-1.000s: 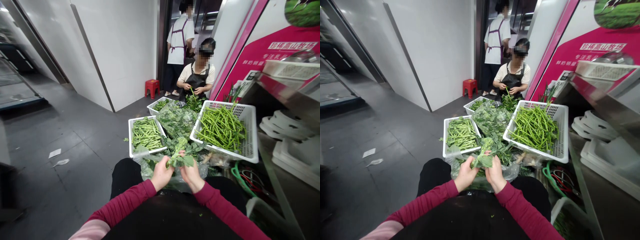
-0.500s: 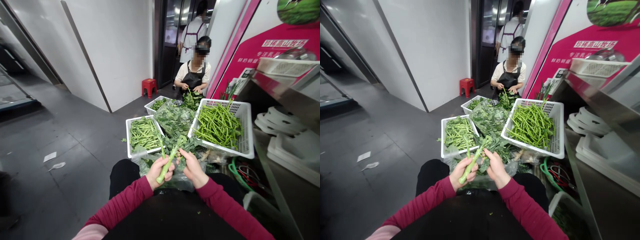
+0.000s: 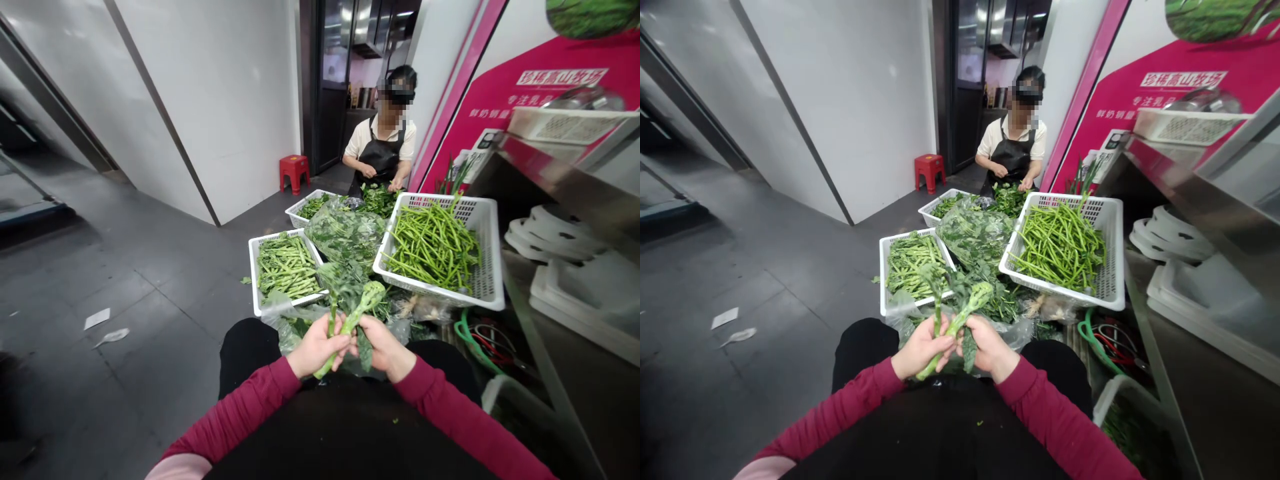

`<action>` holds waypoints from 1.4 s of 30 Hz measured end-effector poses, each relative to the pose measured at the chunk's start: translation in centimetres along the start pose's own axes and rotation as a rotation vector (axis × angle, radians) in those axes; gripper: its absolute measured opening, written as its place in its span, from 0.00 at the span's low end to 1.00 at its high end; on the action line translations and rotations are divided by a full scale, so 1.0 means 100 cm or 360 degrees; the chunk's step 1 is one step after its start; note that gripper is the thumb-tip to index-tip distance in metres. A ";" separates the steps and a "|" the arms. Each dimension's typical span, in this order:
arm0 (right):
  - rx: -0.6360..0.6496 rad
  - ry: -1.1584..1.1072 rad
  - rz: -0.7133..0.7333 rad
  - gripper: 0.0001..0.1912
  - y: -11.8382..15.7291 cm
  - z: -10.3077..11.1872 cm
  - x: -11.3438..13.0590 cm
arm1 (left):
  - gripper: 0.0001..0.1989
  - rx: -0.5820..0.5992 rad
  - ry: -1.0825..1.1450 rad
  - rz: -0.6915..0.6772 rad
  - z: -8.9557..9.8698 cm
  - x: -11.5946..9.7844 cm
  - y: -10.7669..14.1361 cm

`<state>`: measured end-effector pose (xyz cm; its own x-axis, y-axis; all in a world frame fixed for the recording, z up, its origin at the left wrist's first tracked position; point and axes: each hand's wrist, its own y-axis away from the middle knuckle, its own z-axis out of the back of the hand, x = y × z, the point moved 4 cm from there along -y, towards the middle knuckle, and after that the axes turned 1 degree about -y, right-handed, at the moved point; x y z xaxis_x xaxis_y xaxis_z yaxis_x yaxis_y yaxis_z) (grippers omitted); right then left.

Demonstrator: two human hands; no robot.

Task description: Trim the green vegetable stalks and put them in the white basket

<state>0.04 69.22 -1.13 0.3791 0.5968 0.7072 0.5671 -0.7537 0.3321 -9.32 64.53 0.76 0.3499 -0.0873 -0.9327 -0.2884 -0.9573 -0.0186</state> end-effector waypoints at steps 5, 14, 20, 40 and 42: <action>-0.0322 -0.0080 0.0406 0.07 0.009 0.011 0.018 | 0.14 -0.0276 -0.0500 0.0035 0.008 0.009 -0.001; -0.0298 -0.0294 0.0259 0.07 0.005 0.015 0.016 | 0.13 -0.0293 -0.0565 0.0034 0.008 0.018 0.003; 0.0064 -0.0199 -0.0347 0.06 0.004 0.004 -0.012 | 0.17 0.0039 0.0011 0.0025 -0.003 0.012 0.003; -0.0105 -0.0420 0.0326 0.06 0.015 0.005 0.025 | 0.12 0.0257 0.0534 0.0113 0.001 0.014 -0.001; -0.0039 -0.0502 0.0239 0.05 0.013 0.008 0.022 | 0.12 0.0297 0.0585 0.0154 0.003 0.016 -0.001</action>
<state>2.20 69.74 0.35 0.6663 0.5316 0.5229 0.4717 -0.8436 0.2566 -8.98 64.52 -0.85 0.5980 -0.2989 -0.7437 -0.4800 -0.8767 -0.0336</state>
